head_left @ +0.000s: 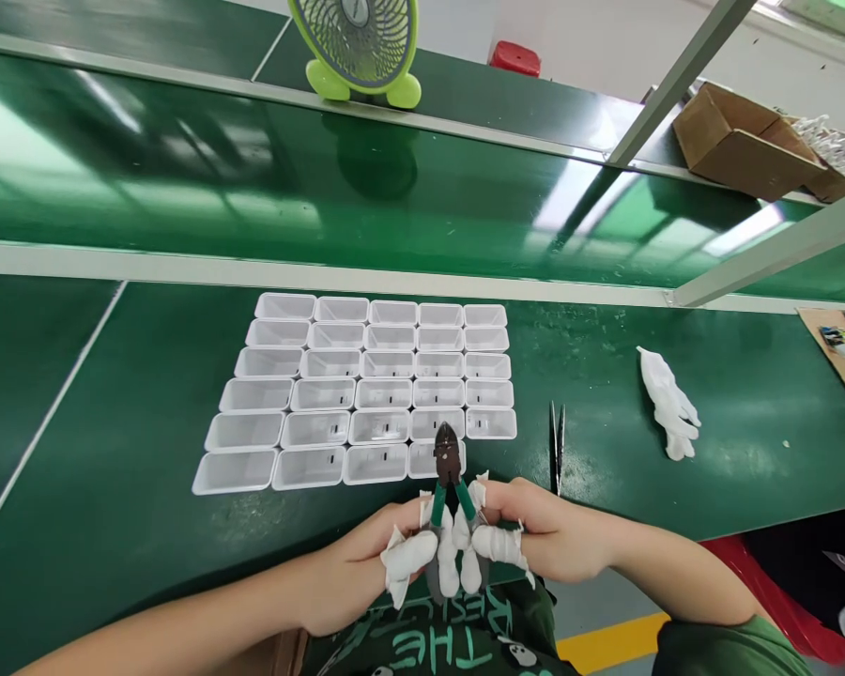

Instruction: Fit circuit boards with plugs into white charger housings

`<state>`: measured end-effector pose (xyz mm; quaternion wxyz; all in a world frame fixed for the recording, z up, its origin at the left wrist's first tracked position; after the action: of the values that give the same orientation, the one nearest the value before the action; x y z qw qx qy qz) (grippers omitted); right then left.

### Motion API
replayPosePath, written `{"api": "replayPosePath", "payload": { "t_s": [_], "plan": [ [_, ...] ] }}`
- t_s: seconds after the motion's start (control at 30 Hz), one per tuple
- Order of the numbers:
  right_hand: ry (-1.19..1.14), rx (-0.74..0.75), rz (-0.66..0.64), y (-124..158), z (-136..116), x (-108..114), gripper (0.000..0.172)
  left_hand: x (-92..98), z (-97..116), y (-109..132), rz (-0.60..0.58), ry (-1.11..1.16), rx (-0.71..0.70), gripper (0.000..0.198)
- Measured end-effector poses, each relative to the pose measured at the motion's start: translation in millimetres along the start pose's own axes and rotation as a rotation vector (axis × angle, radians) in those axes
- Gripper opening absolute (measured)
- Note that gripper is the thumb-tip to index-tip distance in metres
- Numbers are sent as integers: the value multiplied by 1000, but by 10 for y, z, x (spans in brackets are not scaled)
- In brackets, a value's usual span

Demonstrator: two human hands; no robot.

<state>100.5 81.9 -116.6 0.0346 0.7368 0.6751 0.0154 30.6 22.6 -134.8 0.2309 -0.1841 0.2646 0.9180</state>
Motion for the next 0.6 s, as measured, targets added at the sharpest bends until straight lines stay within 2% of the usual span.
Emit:
{"api": "replayPosePath", "payload": {
  "t_s": [0.13,0.23,0.37,0.47,0.6],
  "plan": [
    [-5,-44,-2,32,-2,28,34,-6,-24,-3,-39,45,27,51],
    [32,-75,-24,72,24,48,35,26,-17,8,-22,36,19,49],
    [80,-42,-38,95,30,74,37,75,-49,17,2,92,25,45],
    [-10,-7,-19,77,11,80,38,102,-128,7,24,106,95,55],
    [-205,92,-43,28,-96,12,37,69,-152,6,6,20,146,62]
  ]
}}
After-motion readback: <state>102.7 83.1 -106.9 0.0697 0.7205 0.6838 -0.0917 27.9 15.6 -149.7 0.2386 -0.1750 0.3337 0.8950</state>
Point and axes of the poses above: each hand's wrist, its own y-axis away from the middle knuckle, its own x-axis out of the back of the hand, z = x × y, the point moved 9 cm from there along -y, towards the middle knuckle, and after that the axes turned 13 degrees about x, right-handed, at the moved point
